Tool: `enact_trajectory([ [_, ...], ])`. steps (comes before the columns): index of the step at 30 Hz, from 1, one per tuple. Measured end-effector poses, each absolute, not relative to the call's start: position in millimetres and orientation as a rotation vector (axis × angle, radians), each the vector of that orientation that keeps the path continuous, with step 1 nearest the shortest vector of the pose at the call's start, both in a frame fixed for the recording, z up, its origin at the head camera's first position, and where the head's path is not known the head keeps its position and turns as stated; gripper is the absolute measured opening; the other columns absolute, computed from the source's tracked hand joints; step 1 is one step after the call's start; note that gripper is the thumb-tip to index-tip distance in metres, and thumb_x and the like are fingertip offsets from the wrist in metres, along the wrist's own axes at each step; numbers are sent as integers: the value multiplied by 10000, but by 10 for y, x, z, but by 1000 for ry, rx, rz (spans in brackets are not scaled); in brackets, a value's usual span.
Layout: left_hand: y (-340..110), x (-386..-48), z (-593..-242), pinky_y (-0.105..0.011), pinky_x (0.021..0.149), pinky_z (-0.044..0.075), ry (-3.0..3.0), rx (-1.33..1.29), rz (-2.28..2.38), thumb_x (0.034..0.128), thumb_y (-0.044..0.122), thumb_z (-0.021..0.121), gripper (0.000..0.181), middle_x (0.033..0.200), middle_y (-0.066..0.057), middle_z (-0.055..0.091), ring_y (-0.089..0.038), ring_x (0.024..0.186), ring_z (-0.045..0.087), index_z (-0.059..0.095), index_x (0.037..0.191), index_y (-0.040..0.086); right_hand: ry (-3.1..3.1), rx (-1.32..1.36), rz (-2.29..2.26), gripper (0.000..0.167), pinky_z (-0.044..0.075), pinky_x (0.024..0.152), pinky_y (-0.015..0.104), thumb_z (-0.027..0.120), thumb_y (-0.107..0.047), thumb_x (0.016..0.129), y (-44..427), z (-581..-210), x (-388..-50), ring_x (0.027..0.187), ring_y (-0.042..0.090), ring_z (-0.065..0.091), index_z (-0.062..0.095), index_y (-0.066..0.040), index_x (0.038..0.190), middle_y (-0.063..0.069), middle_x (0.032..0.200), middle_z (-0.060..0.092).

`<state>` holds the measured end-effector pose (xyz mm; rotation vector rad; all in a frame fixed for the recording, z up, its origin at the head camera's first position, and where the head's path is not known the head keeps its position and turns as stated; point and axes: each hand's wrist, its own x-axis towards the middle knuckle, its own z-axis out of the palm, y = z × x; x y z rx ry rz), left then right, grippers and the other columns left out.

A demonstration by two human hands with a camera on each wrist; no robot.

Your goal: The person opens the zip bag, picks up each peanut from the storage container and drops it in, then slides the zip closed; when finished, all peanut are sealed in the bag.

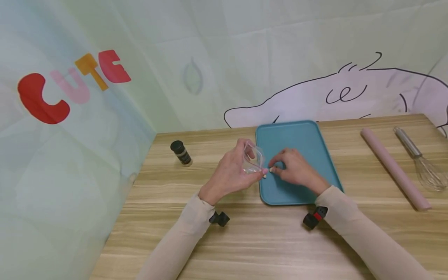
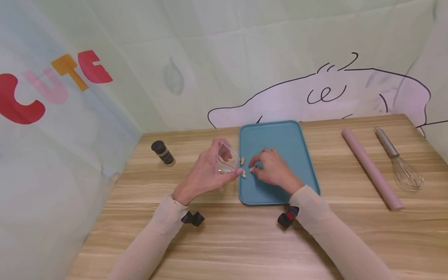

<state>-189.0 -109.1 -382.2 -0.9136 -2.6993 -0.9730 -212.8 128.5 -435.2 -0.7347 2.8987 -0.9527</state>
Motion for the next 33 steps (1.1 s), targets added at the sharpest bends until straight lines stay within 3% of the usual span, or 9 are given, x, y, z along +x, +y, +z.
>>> enact_trajectory([
  [11,-1086,-1897,-3831,-338,794,544,-2708,-910,-979,896,398,843,664,1101,-32,665,-159,968,633,423,1353,159,2902,-740,-995,77,440,1013,602,745,-104,989,1280,-4372,-2115,1144,391,616,809,-109,1032,152,1100,772],
  [19,-1079,-1898,-3843,-336,804,542,-2703,-915,-981,882,395,859,678,1093,-27,660,-164,971,630,421,1340,152,2896,-702,-1224,138,530,980,601,697,-111,1034,1324,-4219,-2129,1124,395,671,762,-58,1144,179,1162,771],
  [27,-1075,-1900,-3848,-327,799,540,-2697,-927,-972,881,396,860,693,1093,-25,653,-158,958,627,412,1349,150,2995,-663,-1355,146,530,785,398,698,-153,1049,1333,-3973,-2065,939,265,682,768,-90,1161,107,1034,788],
  [33,-1075,-1903,-3850,-318,788,535,-2691,-931,-979,880,389,858,684,1077,-15,650,-156,947,624,413,1340,149,3051,-766,-1443,146,553,779,394,737,-130,1019,1283,-3830,-1971,905,213,684,789,-75,1144,82,1002,792],
])
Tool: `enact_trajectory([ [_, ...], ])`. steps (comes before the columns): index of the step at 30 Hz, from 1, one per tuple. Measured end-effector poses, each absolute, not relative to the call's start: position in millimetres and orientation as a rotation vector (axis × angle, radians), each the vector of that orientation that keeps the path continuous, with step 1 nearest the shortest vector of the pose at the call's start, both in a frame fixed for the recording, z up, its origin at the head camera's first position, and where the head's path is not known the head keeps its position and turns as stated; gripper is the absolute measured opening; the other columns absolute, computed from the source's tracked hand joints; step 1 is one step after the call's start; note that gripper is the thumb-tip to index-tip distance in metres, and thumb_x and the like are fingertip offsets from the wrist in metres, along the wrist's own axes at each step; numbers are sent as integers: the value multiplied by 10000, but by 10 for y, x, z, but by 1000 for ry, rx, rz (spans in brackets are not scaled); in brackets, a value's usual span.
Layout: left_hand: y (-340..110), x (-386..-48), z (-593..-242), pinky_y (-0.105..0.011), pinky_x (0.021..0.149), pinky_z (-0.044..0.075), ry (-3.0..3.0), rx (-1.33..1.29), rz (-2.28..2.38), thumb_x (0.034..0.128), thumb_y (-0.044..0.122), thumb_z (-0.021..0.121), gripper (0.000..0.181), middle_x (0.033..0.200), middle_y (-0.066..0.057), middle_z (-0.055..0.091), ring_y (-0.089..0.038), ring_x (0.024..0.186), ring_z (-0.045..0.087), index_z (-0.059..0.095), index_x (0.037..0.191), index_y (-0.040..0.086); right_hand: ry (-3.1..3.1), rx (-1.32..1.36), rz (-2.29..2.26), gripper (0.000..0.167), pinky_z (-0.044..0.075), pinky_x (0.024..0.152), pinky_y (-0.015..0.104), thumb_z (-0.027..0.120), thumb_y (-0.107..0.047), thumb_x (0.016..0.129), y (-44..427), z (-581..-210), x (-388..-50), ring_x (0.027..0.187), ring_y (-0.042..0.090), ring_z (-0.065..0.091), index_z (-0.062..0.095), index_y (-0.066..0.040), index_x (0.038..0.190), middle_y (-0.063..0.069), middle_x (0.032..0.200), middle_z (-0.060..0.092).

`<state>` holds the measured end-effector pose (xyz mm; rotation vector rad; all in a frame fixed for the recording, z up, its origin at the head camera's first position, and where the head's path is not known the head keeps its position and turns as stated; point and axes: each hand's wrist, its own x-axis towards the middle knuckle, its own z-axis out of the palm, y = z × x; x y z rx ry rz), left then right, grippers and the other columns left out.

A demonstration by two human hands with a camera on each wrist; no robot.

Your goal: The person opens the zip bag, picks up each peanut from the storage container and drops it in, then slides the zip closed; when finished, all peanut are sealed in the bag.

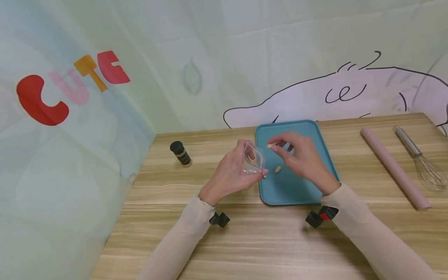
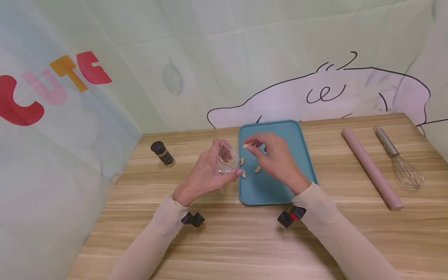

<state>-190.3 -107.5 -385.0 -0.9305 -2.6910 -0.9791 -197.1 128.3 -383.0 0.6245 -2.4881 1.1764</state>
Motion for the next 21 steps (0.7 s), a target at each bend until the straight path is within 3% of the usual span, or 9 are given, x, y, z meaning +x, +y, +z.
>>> enact_trajectory([
  [13,-1077,-1910,-3854,-309,771,525,-2679,-952,-1002,889,368,843,666,1069,-24,654,-150,923,620,411,1346,149,-2300,865,1159,183,553,734,316,796,-12,938,1181,-3606,-1750,882,142,695,808,-103,1096,27,1030,811],
  [21,-1079,-1908,-3864,-311,766,519,-2687,-955,-1016,888,350,845,662,1076,-39,657,-148,917,612,408,1346,156,-2362,897,1139,179,545,739,313,803,-54,945,1147,-3606,-1726,904,154,682,798,-96,1119,26,1022,801],
])
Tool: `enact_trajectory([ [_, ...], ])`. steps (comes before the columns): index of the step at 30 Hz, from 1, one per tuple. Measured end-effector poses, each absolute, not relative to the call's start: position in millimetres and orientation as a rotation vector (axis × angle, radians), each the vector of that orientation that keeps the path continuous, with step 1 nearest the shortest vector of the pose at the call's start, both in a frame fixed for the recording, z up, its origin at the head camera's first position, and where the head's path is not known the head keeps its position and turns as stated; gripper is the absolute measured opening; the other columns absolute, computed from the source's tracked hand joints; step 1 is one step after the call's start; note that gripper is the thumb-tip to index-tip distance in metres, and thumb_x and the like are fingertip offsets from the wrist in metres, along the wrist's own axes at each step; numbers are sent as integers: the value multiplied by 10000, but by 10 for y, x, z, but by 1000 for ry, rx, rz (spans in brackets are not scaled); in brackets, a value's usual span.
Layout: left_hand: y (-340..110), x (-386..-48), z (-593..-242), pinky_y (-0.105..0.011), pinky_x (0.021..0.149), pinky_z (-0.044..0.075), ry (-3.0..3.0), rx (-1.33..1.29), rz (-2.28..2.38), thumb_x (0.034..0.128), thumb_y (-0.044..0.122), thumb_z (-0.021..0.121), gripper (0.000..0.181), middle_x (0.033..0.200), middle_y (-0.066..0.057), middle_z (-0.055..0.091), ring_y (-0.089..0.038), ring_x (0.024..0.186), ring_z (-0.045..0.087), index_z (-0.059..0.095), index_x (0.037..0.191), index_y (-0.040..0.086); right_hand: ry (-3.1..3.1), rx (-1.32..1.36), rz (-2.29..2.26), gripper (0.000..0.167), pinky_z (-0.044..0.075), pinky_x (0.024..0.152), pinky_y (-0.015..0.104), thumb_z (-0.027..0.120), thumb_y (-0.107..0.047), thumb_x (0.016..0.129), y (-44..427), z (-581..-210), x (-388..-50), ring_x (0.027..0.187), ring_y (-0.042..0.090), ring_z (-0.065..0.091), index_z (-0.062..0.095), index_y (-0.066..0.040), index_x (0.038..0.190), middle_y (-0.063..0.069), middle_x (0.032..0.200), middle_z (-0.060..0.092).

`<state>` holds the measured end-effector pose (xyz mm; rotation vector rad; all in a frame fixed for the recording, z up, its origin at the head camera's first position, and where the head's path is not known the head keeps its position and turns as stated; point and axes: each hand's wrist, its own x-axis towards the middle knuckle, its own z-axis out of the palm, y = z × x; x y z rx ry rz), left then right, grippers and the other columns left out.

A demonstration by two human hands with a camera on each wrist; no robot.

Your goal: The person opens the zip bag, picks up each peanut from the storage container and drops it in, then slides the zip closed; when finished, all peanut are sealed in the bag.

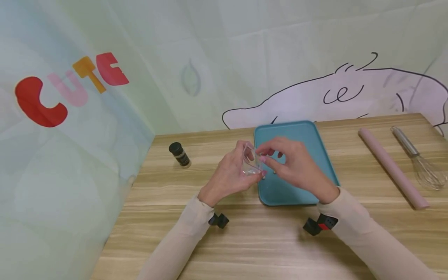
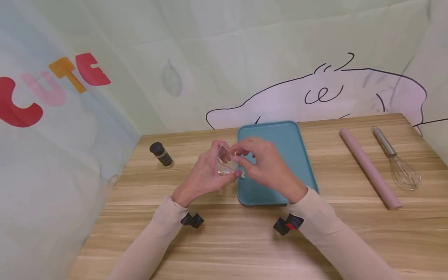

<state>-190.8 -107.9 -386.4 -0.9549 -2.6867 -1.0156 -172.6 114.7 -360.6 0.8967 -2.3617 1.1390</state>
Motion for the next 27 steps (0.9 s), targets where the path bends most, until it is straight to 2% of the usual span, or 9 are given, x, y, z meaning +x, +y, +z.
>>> enact_trajectory([
  [14,-1085,-1909,-3866,-316,776,519,-2676,-954,-993,891,378,845,676,1074,-54,663,-158,924,614,427,1347,105,-2376,836,1154,158,534,742,317,770,-45,963,1228,-3607,-1796,897,156,681,798,-94,1111,43,1031,805],
  [21,-1101,-1900,-3842,-334,810,535,-2695,-908,-1023,886,370,865,675,1095,-111,683,-164,957,625,418,1344,155,-2582,760,1130,203,570,763,423,733,-50,981,1326,-3675,-1906,920,220,716,770,-85,1177,93,1092,803],
  [27,-1104,-1901,-3833,-322,782,529,-2705,-887,-1011,888,374,857,664,1095,-57,666,-151,925,623,415,1339,167,-2853,749,1039,199,580,817,472,699,-71,997,1423,-3831,-2026,987,292,723,769,-62,1183,147,1123,792],
])
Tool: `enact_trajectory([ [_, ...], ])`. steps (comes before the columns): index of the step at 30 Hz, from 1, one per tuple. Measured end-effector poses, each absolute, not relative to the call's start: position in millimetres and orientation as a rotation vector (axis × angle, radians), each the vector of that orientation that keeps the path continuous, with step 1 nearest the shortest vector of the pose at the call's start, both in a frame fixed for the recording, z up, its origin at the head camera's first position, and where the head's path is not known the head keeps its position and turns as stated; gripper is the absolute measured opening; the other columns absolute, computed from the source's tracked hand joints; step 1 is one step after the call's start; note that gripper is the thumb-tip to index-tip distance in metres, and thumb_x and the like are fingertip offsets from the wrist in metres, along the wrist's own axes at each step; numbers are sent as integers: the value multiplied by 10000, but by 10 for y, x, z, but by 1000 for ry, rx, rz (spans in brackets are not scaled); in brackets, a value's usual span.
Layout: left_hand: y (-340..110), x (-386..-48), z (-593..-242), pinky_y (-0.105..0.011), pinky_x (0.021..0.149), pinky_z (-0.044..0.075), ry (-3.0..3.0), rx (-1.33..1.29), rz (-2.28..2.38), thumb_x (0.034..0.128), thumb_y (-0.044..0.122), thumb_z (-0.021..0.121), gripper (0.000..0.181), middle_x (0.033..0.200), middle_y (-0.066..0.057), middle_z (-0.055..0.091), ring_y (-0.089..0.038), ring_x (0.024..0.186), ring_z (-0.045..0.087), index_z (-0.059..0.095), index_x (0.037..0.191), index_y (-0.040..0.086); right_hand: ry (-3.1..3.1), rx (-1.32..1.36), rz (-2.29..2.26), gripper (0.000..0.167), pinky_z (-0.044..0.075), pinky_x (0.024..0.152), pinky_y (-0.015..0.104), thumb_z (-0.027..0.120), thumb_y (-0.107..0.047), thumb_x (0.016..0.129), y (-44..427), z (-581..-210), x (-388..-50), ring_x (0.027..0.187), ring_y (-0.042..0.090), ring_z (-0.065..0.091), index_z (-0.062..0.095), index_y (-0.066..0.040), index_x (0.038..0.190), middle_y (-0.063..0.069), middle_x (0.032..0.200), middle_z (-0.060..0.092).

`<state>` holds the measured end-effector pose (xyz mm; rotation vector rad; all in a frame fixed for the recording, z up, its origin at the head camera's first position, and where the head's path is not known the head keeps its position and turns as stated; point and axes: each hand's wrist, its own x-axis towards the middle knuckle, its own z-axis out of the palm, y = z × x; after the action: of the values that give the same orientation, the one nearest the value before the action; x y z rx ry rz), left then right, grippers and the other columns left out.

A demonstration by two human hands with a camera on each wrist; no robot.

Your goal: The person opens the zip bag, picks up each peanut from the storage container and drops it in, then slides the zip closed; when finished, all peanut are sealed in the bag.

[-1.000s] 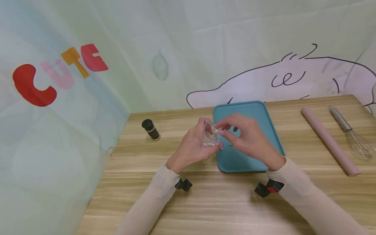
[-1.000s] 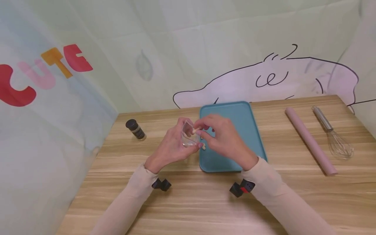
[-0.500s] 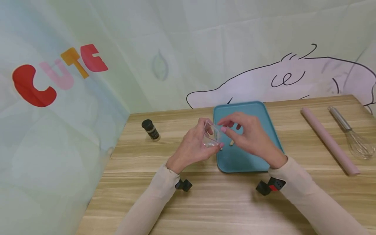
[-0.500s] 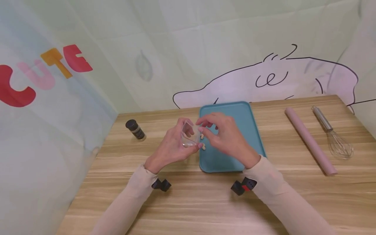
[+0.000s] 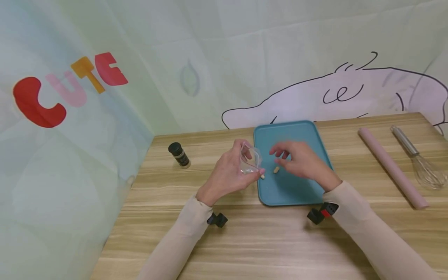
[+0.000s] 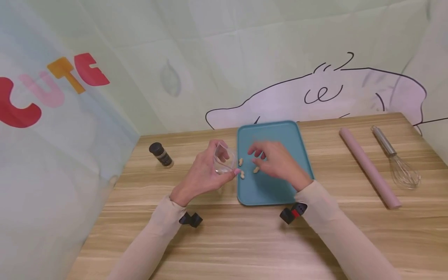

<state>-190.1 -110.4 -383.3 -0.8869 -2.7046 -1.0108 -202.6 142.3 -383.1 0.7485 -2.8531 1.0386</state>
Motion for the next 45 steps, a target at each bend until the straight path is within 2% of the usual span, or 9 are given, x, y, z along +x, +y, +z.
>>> enact_trajectory([
  [6,-1105,-1905,-3832,-324,776,523,-2707,-886,-998,894,377,854,658,1094,-46,662,-152,916,618,413,1335,169,-3014,760,975,227,590,889,530,704,-18,964,1469,-4007,-2133,1057,352,732,784,-54,1173,171,1127,785],
  [11,-1103,-1906,-3837,-327,779,531,-2711,-888,-992,891,378,858,662,1092,-36,659,-155,927,627,415,1338,171,-3074,768,942,230,576,921,537,725,-30,959,1477,-4127,-2190,1067,335,718,787,-80,1174,160,1126,777],
  [22,-1093,-1902,-3850,-341,794,546,-2709,-892,-984,880,387,857,661,1099,-37,665,-163,946,643,432,1330,154,-3050,769,944,136,549,944,559,741,-26,955,1458,-4259,-2209,1061,324,682,804,-125,1022,137,1078,758],
  [29,-1090,-1904,-3847,-342,791,544,-2706,-894,-975,880,391,854,662,1094,-21,662,-161,941,644,431,1331,155,-2995,740,950,89,558,896,539,745,-35,955,1458,-4282,-2212,989,306,692,795,-73,1018,134,1020,750],
  [36,-1092,-1905,-3847,-326,778,544,-2708,-895,-975,880,391,855,667,1091,-11,658,-156,932,643,422,1333,163,-2949,684,1003,86,544,772,418,699,-40,986,1459,-4184,-2193,902,255,690,772,-49,1031,131,1015,780],
  [45,-1095,-1900,-3831,-329,770,540,-2711,-888,-984,878,387,859,673,1091,-36,669,-156,917,637,418,1337,168,-2812,592,1043,132,530,736,371,662,-52,1022,1450,-3978,-2116,938,297,705,750,-32,1118,158,1060,788],
])
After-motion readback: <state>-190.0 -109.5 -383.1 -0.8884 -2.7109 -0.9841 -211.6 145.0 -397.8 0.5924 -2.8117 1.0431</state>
